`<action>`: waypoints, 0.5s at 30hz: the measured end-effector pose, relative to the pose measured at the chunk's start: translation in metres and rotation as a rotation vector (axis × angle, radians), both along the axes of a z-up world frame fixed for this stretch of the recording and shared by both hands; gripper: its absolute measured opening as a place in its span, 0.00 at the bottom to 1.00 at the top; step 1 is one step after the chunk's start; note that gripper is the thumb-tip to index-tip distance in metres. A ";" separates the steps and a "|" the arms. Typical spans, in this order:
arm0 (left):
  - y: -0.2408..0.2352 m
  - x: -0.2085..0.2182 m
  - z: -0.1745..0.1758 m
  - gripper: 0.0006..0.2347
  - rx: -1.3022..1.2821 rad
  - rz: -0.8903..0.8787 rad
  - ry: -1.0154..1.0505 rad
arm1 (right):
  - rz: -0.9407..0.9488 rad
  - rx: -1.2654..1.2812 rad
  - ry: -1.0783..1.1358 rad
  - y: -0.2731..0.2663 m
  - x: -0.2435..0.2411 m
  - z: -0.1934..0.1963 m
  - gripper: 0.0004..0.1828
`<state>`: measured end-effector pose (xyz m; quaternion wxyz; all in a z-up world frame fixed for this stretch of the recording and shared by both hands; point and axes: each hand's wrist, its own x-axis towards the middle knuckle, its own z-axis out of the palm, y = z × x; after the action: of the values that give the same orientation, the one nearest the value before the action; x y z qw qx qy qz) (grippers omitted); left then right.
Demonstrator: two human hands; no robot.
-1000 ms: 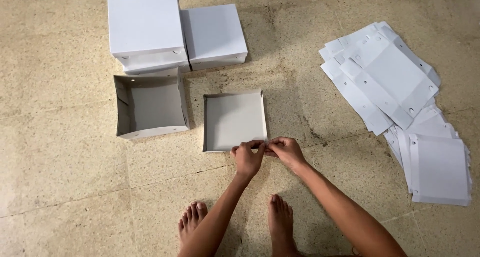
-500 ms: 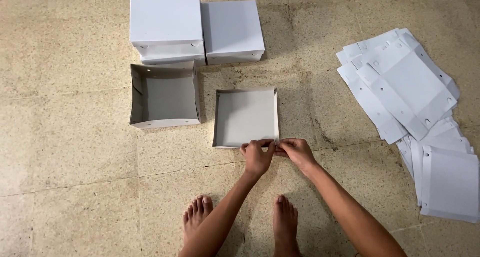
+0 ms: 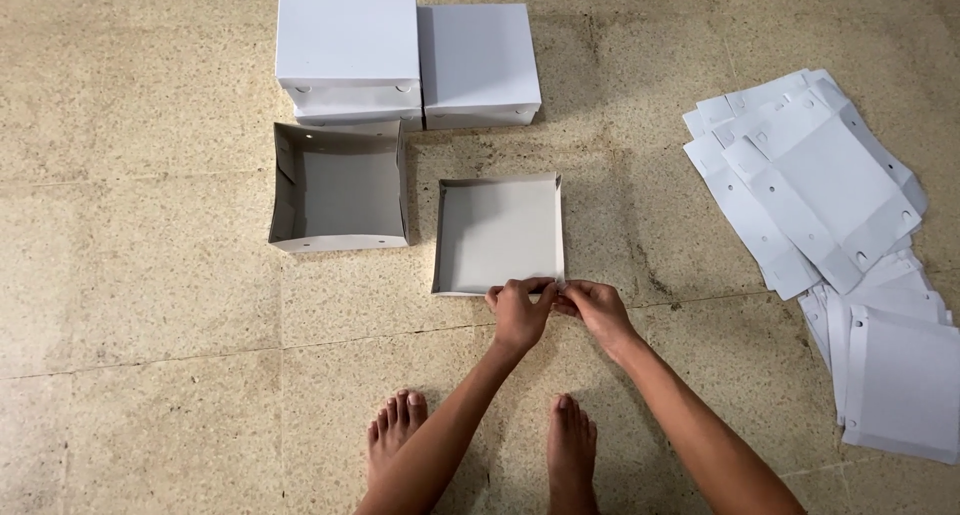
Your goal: The person assembles a white cardboard box by folding the flaps and securing the tabs. They then place a lid on the assembled box and adjust the fit.
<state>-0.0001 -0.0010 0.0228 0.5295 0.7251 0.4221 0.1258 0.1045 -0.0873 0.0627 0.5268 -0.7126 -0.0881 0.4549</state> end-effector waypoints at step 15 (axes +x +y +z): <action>0.003 -0.001 -0.007 0.07 -0.028 -0.014 -0.047 | 0.023 -0.080 -0.320 0.001 -0.013 0.010 0.11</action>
<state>-0.0012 0.0022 0.0157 0.5502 0.7175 0.4060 0.1330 0.0919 -0.0861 0.0731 0.4720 -0.7952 -0.1610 0.3449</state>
